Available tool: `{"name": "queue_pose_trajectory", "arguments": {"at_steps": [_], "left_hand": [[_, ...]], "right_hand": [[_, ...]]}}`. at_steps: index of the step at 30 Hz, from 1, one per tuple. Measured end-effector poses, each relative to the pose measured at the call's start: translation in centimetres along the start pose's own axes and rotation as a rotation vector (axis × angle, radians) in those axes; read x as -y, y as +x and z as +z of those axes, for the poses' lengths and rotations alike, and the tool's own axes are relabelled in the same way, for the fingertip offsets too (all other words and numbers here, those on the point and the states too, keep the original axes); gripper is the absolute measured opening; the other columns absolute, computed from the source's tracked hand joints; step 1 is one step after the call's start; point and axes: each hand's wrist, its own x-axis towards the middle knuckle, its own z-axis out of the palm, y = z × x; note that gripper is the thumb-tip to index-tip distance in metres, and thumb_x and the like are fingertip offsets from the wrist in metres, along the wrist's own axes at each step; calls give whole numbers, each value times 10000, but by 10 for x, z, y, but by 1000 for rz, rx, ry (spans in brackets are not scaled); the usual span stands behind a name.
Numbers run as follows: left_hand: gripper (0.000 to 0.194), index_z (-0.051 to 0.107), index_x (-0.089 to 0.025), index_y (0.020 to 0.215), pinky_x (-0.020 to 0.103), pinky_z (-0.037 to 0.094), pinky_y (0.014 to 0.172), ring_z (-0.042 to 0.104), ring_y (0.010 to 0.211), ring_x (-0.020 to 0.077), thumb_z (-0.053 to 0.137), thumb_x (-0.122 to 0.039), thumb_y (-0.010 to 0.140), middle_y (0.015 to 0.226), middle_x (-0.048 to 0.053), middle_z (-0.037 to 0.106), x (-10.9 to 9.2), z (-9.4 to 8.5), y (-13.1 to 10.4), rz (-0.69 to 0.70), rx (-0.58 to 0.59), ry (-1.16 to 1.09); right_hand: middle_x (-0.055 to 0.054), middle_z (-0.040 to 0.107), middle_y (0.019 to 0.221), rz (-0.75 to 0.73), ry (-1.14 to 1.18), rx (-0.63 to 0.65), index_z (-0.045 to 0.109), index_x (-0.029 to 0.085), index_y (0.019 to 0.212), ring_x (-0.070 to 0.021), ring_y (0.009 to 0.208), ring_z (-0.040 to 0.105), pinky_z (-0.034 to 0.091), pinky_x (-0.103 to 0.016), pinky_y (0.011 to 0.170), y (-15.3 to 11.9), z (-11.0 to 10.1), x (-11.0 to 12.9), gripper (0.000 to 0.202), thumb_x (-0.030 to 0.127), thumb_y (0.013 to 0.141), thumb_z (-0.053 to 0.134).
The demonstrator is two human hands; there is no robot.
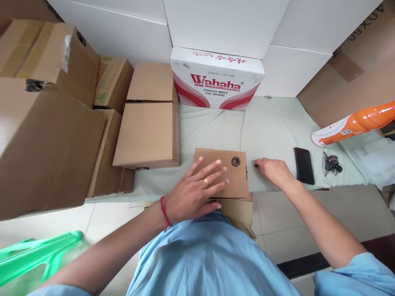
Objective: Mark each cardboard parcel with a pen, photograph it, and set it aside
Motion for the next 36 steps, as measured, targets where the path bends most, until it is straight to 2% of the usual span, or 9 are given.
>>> {"name": "queue_pose_trajectory", "arguments": {"at_steps": [4,6,8,11,13,16,20,25,36], "left_hand": [[667,571,-250,1604,568,19,1402,403,1647,330,733,-516,1015,1749,100,477,12,22,14,59,216,-51],[719,515,-272,1645,562,17,1399,411,1643,312,773,-449,997,1777,90,428,11,31,15,29,258,-36],[737,490,-293,1659,562,14,1398,393,1654,297,782,-420,996,1783,79,420,6,35,13,-21,253,-18],[726,502,-293,1651,565,6,1400,395,1652,294,791,-408,994,1768,77,448,-4,38,12,-90,211,-1],[717,516,-286,1643,577,13,1401,409,1644,302,796,-400,993,1758,83,462,-10,40,14,-140,182,11],[696,532,-281,1636,609,45,1399,422,1635,320,782,-420,1002,1753,92,468,-15,42,18,-194,161,21],[663,523,-311,1647,659,114,1382,405,1644,355,723,-479,1037,1764,86,447,-19,42,21,-233,157,17],[715,508,-319,1666,718,239,1328,339,1663,453,724,-529,1018,1790,156,377,-21,43,23,-316,141,68],[726,525,-298,1649,715,250,1330,342,1663,452,763,-492,990,1786,159,383,-22,44,24,-307,152,59]], "right_hand": [[-105,813,996,-35,-29,1,730,213,1132,-236,831,732,350,-306,649,-4,-1,-12,262,186,963,532],[-117,802,946,24,-5,-109,714,194,1071,-250,816,724,345,-314,644,-12,-2,-23,208,224,928,565],[-77,743,799,165,160,-379,670,206,950,-229,703,667,340,-315,622,-21,-5,-31,120,273,873,608],[41,529,607,328,768,-875,518,261,814,-146,517,473,330,-292,554,-30,-15,-20,129,316,812,634],[77,464,593,306,1256,-1012,448,282,815,-117,469,394,292,-265,495,-29,-24,6,182,353,830,614],[50,621,662,239,1638,-813,552,268,929,-102,474,429,287,-243,469,-15,-35,58,150,374,856,630],[22,710,723,177,1641,-726,637,240,953,-122,575,540,435,-270,585,11,-39,103,108,312,876,614],[67,530,575,234,1458,-817,589,259,792,-143,550,505,416,-290,590,24,-26,114,110,259,883,527],[27,715,719,262,1230,-732,623,265,886,-176,667,667,511,-312,703,18,-30,119,116,335,945,551]]}}
